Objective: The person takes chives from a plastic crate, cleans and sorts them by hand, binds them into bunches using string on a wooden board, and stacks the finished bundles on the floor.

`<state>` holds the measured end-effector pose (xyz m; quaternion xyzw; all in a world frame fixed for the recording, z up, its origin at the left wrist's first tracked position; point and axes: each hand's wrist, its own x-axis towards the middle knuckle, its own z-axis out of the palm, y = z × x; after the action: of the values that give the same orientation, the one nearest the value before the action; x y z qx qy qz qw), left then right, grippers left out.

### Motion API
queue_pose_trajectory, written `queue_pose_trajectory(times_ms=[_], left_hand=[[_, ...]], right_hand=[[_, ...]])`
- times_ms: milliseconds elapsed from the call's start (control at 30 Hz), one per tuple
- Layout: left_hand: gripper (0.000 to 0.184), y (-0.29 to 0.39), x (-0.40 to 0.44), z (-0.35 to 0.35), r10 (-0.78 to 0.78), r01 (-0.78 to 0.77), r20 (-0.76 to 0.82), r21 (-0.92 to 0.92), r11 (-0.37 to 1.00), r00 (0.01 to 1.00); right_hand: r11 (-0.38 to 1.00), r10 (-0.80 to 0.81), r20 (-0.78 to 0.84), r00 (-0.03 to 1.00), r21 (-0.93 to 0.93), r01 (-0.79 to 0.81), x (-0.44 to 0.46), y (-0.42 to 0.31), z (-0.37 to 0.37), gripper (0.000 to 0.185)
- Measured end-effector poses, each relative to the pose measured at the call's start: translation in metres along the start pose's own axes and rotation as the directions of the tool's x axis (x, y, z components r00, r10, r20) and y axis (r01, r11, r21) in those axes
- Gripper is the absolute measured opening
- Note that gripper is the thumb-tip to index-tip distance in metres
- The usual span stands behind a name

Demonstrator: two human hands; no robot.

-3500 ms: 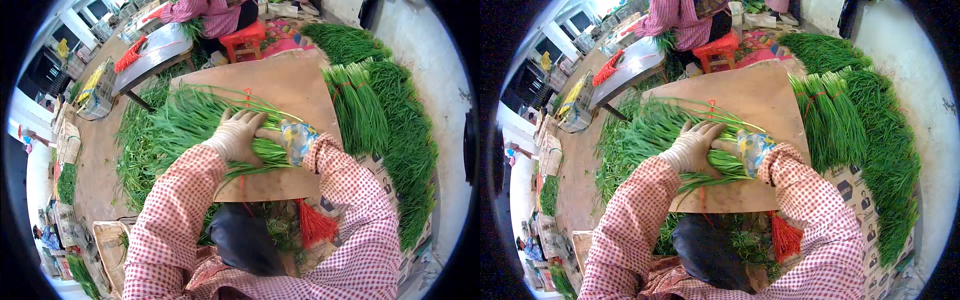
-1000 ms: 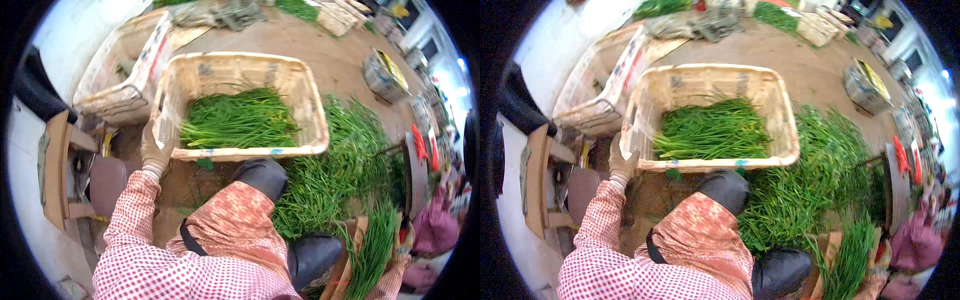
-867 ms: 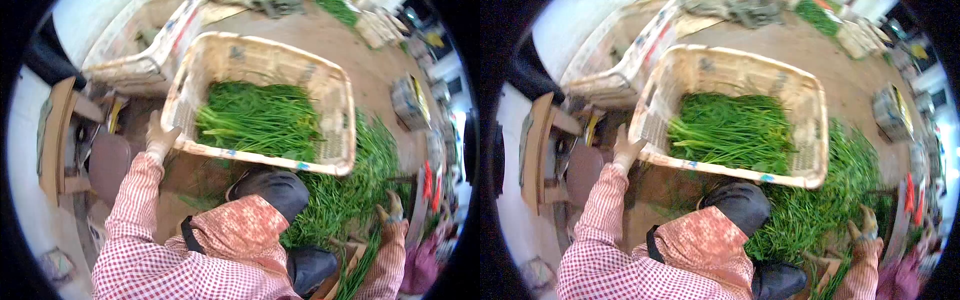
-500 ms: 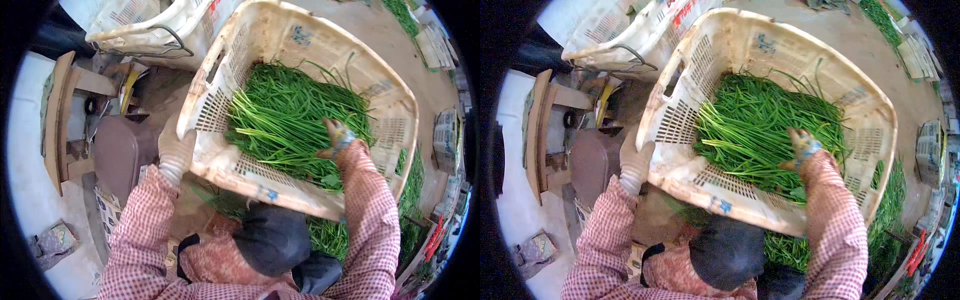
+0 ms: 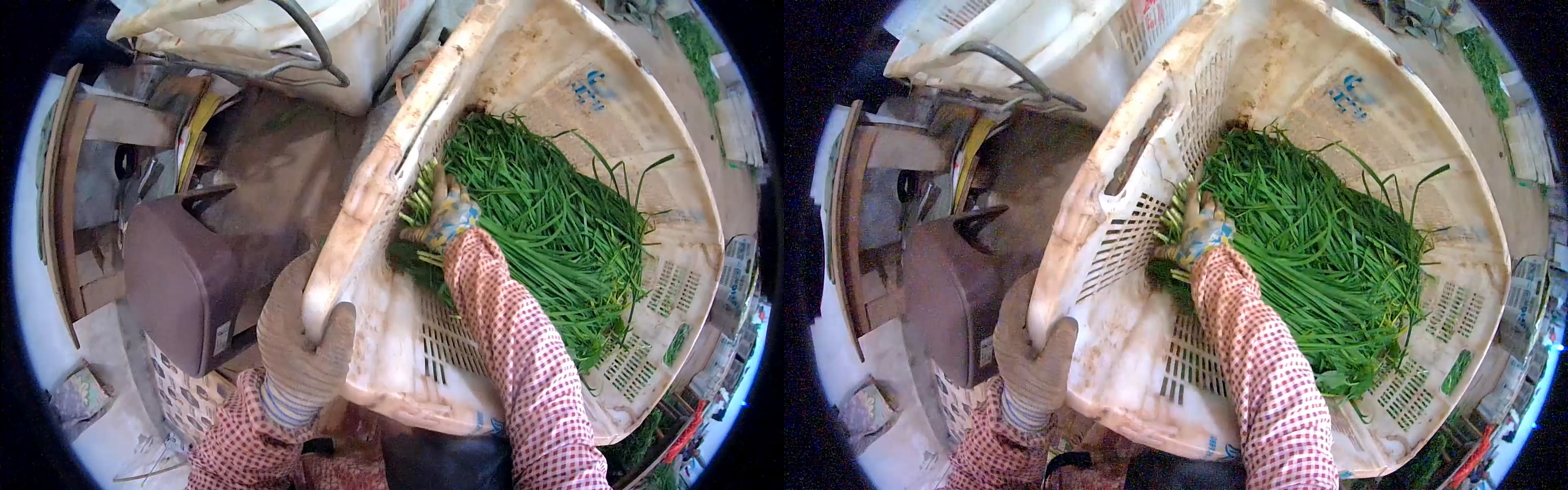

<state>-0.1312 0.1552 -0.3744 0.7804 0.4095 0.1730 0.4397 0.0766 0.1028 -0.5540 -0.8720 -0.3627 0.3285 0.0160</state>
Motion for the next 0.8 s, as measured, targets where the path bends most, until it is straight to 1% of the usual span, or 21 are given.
queue_pose_trajectory(times_ms=[33,100,133,167,233,267,300,333,400,433,500,533,567,633,667,700,733,767,800], left_hand=[[0.048,0.001,0.002,-0.001,0.003,-0.003,-0.006,-0.006,1.0,1.0],[0.049,0.003,0.002,-0.003,0.025,-0.026,0.019,0.045,0.999,1.0],[0.05,0.004,0.004,-0.002,0.073,-0.074,0.003,0.027,0.997,0.997],[0.05,0.004,0.004,-0.003,0.079,-0.079,-0.006,0.026,0.997,0.997],[0.051,-0.001,0.004,-0.002,0.102,-0.102,0.002,0.067,0.992,0.995],[0.051,-0.003,0.004,-0.002,0.102,-0.102,-0.006,0.062,0.993,0.995],[0.051,-0.004,0.004,-0.003,0.126,-0.125,-0.012,0.091,0.988,0.992],[0.051,-0.005,0.003,-0.004,0.146,-0.143,-0.015,0.124,0.982,0.989],[0.051,-0.006,0.004,-0.005,0.125,-0.124,-0.002,0.137,0.983,0.992],[0.052,-0.006,0.004,-0.006,0.11,-0.111,0.013,0.146,0.983,0.994],[0.052,-0.004,0.008,-0.006,0.083,-0.087,0.035,0.151,0.985,0.996],[0.052,-0.004,0.009,-0.006,0.072,-0.079,0.055,0.153,0.985,0.996],[0.052,-0.007,0.008,-0.005,0.084,-0.093,0.065,0.152,0.984,0.994],[0.054,-0.014,0.007,0.0,0.071,-0.067,0.034,-0.102,0.992,0.997],[0.061,-0.014,0.006,0.002,-0.056,0.061,0.04,-0.137,0.989,0.998],[0.061,-0.015,0.007,0.003,-0.031,0.037,0.047,-0.138,0.99,0.998],[0.064,-0.012,0.011,0.002,0.118,-0.118,-0.002,0.025,0.993,0.993],[0.068,-0.004,0.014,0.003,0.268,-0.259,-0.026,0.193,0.946,0.963],[0.083,0.007,0.015,-0.001,0.398,-0.355,0.022,0.499,0.79,0.917]], right_hand=[[0.999,-0.006,-0.007,1.0,-0.05,0.005,0.0,-0.002,0.003,0.131],[0.997,0.032,0.144,0.989,-0.074,-0.021,0.008,-0.004,-0.003,0.129],[0.994,0.096,0.231,0.968,-0.082,-0.079,0.015,-0.007,-0.011,0.125],[0.994,0.09,0.223,0.971,-0.084,-0.073,0.019,-0.006,-0.009,0.125],[1.0,0.021,0.127,0.992,-0.008,-0.021,0.032,0.012,0.023,0.123],[0.969,-0.019,0.059,0.998,0.247,0.004,0.044,0.03,0.055,0.121],[0.971,-0.023,0.059,0.998,0.24,0.008,0.061,0.044,0.074,0.121],[0.909,-0.021,0.12,0.993,0.415,-0.031,0.074,0.053,0.09,0.121],[0.959,-0.056,0.095,0.994,0.282,0.027,0.017,0.022,0.015,0.115],[0.948,-0.117,0.065,0.991,0.305,0.092,0.024,0.035,0.025,0.107],[0.826,-0.289,-0.006,0.957,0.504,0.252,0.006,0.044,-0.005,0.095],[0.642,-0.355,-0.127,0.926,0.687,0.341,0.014,0.063,0.007,0.086],[0.579,-0.314,-0.155,0.937,0.751,0.318,-0.004,0.065,-0.015,0.077],[0.394,-0.323,-0.159,0.933,0.874,0.285,-0.03,0.074,-0.049,0.07],[0.303,-0.332,-0.174,0.927,0.911,0.279,-0.039,0.084,-0.057,0.068],[0.298,-0.32,-0.197,0.927,0.907,0.296,-0.048,0.091,-0.064,0.068],[0.27,-0.309,-0.215,0.926,0.914,0.303,-0.058,0.097,-0.073,0.068],[0.24,-0.297,-0.231,0.927,0.921,0.306,-0.07,0.102,-0.081,0.068],[0.204,-0.305,-0.228,0.925,0.933,0.297,-0.083,0.108,-0.088,0.068]])
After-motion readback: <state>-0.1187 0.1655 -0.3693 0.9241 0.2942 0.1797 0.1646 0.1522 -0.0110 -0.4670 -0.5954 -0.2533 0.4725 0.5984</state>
